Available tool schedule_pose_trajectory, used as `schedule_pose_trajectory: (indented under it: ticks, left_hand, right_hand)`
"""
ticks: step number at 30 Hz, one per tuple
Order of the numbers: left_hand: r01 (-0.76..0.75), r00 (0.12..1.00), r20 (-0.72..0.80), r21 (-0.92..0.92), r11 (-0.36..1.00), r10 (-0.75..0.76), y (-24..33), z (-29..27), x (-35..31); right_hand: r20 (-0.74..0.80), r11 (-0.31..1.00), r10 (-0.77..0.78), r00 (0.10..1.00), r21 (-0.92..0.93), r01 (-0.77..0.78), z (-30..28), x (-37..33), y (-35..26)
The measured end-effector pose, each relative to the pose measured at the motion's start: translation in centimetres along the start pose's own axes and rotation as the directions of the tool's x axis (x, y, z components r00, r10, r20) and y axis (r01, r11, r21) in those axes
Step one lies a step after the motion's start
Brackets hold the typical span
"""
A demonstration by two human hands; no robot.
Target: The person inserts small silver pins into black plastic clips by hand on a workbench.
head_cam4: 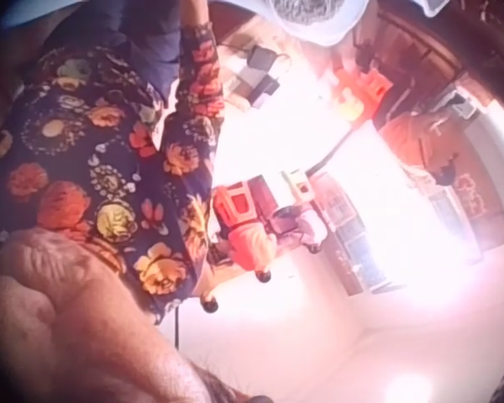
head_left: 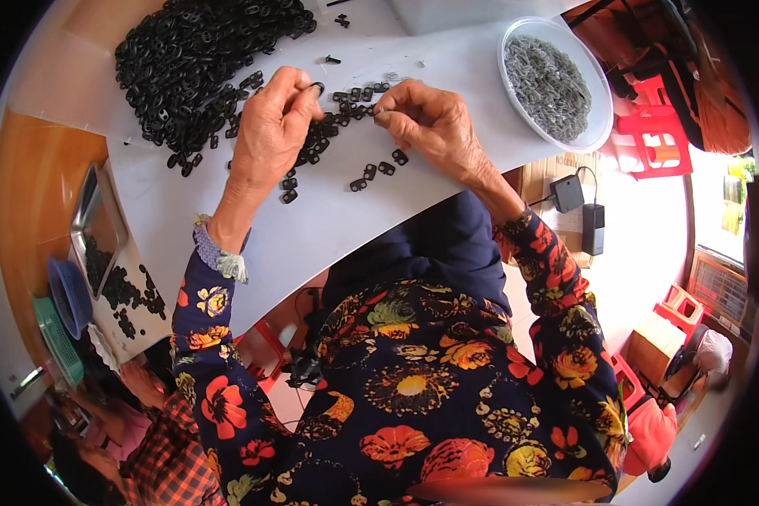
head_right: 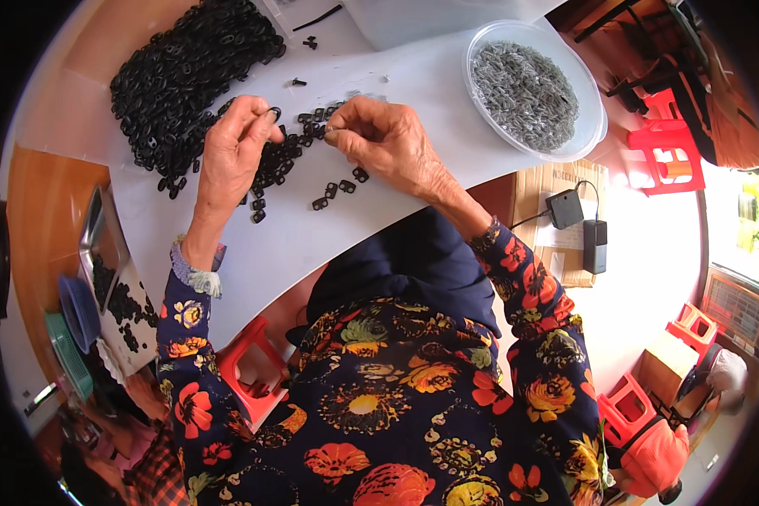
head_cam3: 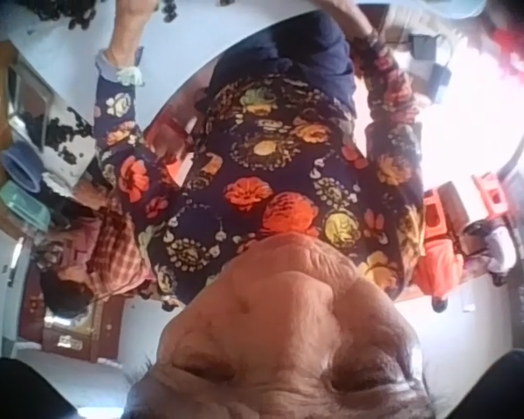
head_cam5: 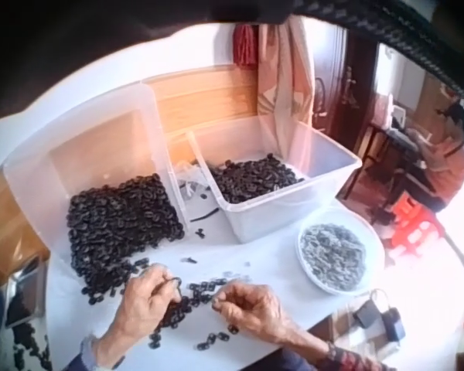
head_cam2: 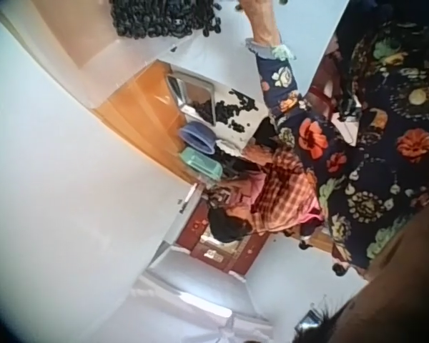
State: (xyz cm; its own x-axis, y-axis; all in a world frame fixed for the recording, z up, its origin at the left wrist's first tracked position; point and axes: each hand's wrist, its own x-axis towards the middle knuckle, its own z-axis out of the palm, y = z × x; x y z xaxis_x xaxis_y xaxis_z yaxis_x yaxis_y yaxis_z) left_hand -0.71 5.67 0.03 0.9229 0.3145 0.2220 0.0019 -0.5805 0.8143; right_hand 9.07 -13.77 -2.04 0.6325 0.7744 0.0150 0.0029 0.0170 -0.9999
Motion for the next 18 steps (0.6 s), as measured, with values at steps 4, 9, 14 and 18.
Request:
schedule_pose_trajectory:
  ticks: [4,9,14,18]
  left_hand:
    - [0.06,0.996,0.079,-0.166,0.984,-0.047,1.4,2.1,-0.9]
    - [-0.299,0.952,-0.009,0.17,0.939,0.304,1.4,4.1,-1.1]
    - [-0.287,0.956,-0.037,0.115,0.951,0.293,2.0,4.4,-1.4]
    - [0.13,0.991,0.051,-0.158,0.979,-0.123,3.0,3.4,-1.3]
  right_hand:
    - [-0.016,0.982,-0.062,0.998,0.18,0.064,0.1,0.3,0.2]
    - [0.032,0.971,-0.023,0.999,0.237,0.015,-0.2,0.5,-0.1]
    - [0.022,0.971,0.048,0.999,0.233,-0.052,-0.4,0.5,0.4]
    - [0.054,0.961,-0.06,0.997,0.275,0.043,-0.3,0.2,0.3]
